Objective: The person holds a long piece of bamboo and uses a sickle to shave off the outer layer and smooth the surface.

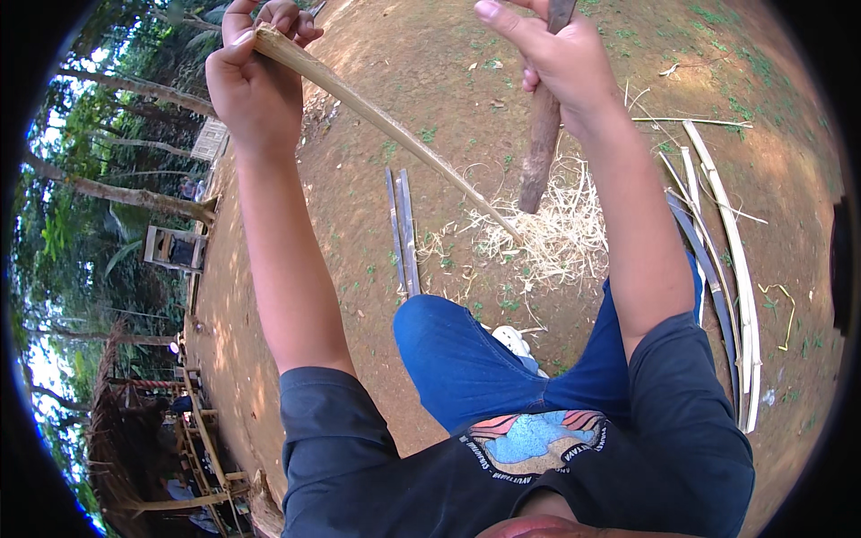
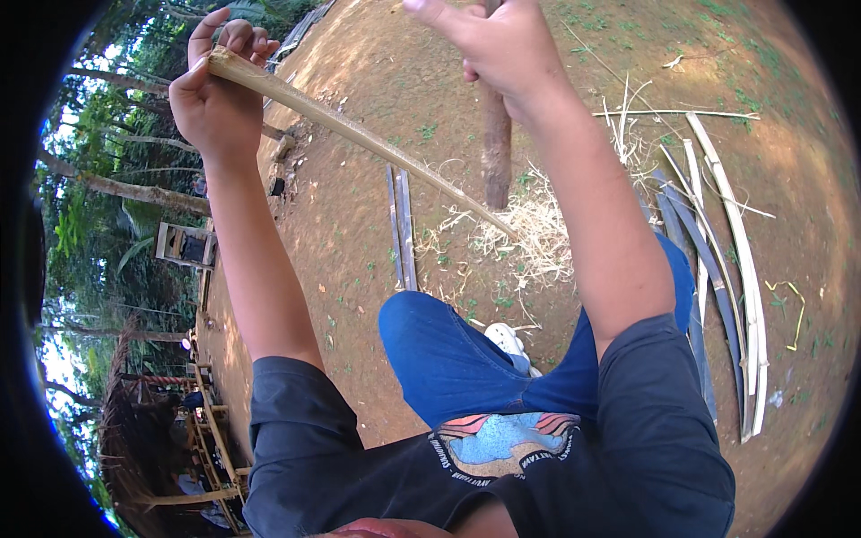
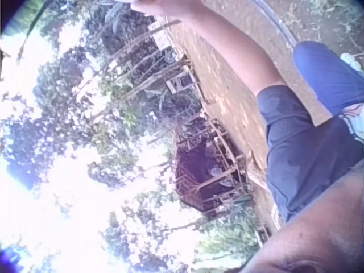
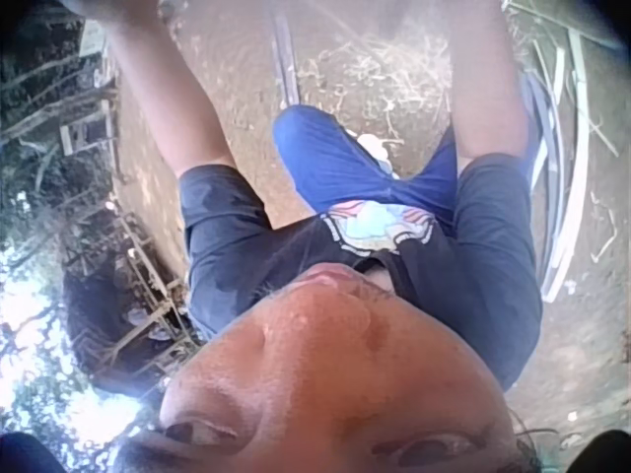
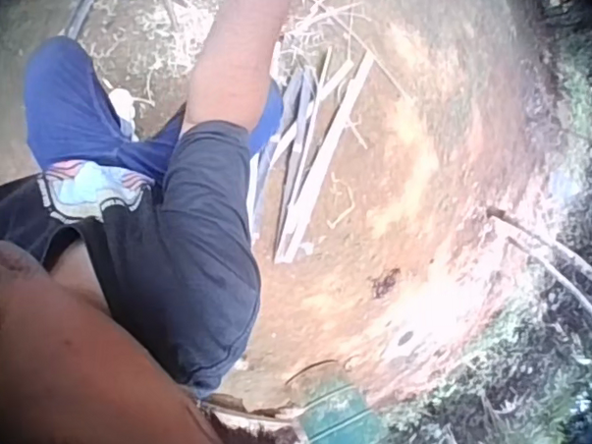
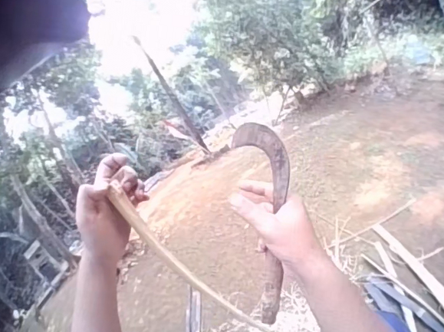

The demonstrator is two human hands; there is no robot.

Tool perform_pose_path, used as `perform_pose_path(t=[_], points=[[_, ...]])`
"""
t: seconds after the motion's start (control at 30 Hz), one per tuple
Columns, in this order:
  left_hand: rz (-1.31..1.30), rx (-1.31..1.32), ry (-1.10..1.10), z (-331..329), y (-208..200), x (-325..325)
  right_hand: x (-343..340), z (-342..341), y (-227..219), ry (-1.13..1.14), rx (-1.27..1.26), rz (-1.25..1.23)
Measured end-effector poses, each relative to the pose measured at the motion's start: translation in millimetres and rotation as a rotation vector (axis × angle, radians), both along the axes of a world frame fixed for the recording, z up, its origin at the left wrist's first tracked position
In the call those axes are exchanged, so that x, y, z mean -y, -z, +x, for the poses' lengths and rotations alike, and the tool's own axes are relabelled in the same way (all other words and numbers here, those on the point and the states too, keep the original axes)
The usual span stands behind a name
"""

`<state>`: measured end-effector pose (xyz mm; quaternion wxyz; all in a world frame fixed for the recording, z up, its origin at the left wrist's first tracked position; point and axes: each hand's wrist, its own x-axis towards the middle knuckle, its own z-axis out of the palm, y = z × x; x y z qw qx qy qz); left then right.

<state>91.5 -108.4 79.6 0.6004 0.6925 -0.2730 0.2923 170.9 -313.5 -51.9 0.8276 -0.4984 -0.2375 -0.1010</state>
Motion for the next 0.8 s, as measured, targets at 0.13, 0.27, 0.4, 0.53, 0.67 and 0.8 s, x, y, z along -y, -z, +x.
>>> perform_pose_path(t=[0.13, 0.27, 0.4, 0.53, 0.67, 0.8], points=[[0.068, -0.016, 0.009, -3, 1, 21, -16, -41, -27, -0.182, 0.012, -0.049], [0.159, -0.033, 0.011, -7, 2, 49, -29, -62, -43, -0.437, -0.033, 0.156], [0.207, -0.062, 0.016, -8, 2, 65, -18, -57, -44, -0.402, 0.071, 0.111], [0.198, -0.079, 0.126, -4, 0, 58, -27, -58, -44, -0.322, 0.035, 0.2], [0.269, -0.076, 0.127, -4, -1, 64, -15, -56, -48, -0.407, 0.049, 0.283], [0.258, -0.016, -0.057, -6, 8, 70, -9, -63, -49, -0.408, 0.038, 0.29]])
